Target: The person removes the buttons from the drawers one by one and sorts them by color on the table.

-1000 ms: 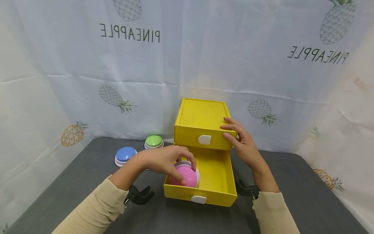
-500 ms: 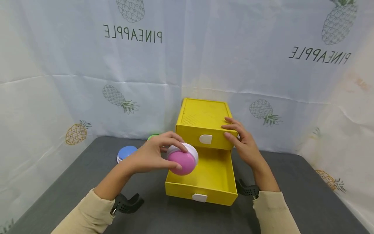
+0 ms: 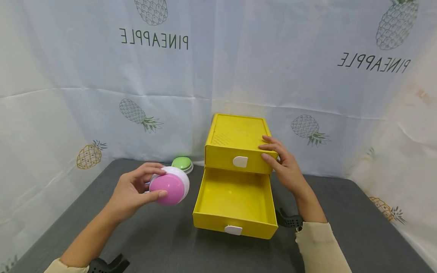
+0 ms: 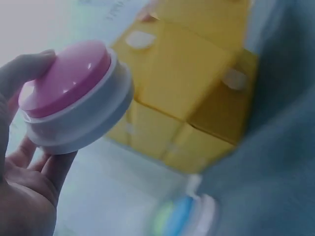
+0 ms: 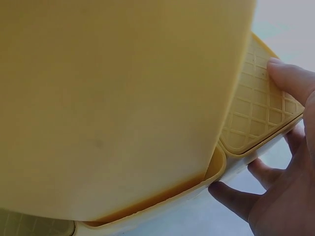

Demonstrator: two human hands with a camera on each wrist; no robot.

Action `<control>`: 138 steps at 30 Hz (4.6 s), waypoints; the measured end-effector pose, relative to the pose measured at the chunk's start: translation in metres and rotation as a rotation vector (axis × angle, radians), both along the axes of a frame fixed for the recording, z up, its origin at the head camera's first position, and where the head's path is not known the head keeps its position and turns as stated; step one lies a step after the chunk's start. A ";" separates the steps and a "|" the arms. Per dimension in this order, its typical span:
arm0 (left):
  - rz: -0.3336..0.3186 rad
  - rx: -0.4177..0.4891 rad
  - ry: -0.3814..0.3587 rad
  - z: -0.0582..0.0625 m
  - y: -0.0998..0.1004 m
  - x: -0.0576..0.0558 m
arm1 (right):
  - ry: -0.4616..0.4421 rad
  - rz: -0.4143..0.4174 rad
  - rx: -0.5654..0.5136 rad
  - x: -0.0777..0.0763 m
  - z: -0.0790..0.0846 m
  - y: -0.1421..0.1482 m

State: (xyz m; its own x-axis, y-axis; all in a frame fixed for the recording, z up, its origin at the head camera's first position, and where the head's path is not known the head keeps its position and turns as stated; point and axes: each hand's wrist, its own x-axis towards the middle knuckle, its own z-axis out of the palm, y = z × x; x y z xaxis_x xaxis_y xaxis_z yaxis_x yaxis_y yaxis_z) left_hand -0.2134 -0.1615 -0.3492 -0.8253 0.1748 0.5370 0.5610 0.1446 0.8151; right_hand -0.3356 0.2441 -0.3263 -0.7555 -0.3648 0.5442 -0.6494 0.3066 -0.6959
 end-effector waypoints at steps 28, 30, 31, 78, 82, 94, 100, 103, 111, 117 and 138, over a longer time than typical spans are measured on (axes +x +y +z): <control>0.210 -0.058 -0.323 -0.096 -0.012 -0.014 | 0.007 0.034 -0.044 0.000 -0.003 -0.001; 0.247 -0.093 -0.287 -0.097 -0.012 -0.014 | 0.005 0.035 -0.046 0.000 -0.003 -0.001; 0.268 -0.121 -0.266 -0.097 -0.012 -0.014 | 0.002 0.035 -0.048 0.000 -0.003 -0.001; 0.422 -0.564 0.015 -0.078 0.007 -0.017 | 0.002 0.004 -0.029 0.001 -0.003 -0.002; 0.442 -0.460 0.198 -0.059 0.030 -0.002 | 0.000 0.010 -0.037 0.000 -0.003 -0.003; 0.210 -0.242 0.364 -0.039 0.077 0.040 | -0.004 0.010 -0.036 0.000 -0.004 -0.002; 0.081 -0.262 0.303 -0.036 0.087 0.050 | -0.009 0.002 -0.026 0.002 -0.002 -0.003; 0.005 -0.290 0.259 -0.036 0.097 0.051 | -0.009 -0.006 -0.019 0.002 -0.002 -0.003; -0.110 -0.259 0.036 -0.042 0.122 0.043 | -0.007 -0.010 -0.016 0.001 -0.003 -0.002; -0.054 -0.235 -0.024 -0.046 0.132 0.038 | -0.013 -0.009 -0.020 0.002 -0.002 -0.001; 0.089 -0.240 0.111 -0.049 0.140 0.011 | -0.042 -0.004 -0.024 0.004 -0.001 -0.001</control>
State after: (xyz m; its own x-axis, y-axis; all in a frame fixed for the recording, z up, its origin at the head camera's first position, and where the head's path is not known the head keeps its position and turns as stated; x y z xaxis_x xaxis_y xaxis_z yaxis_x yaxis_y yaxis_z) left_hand -0.2025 -0.0211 -0.3984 -0.7814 0.2371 0.5772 0.6215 0.3790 0.6857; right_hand -0.3321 0.2435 -0.3276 -0.7796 -0.3486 0.5203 -0.6179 0.2923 -0.7299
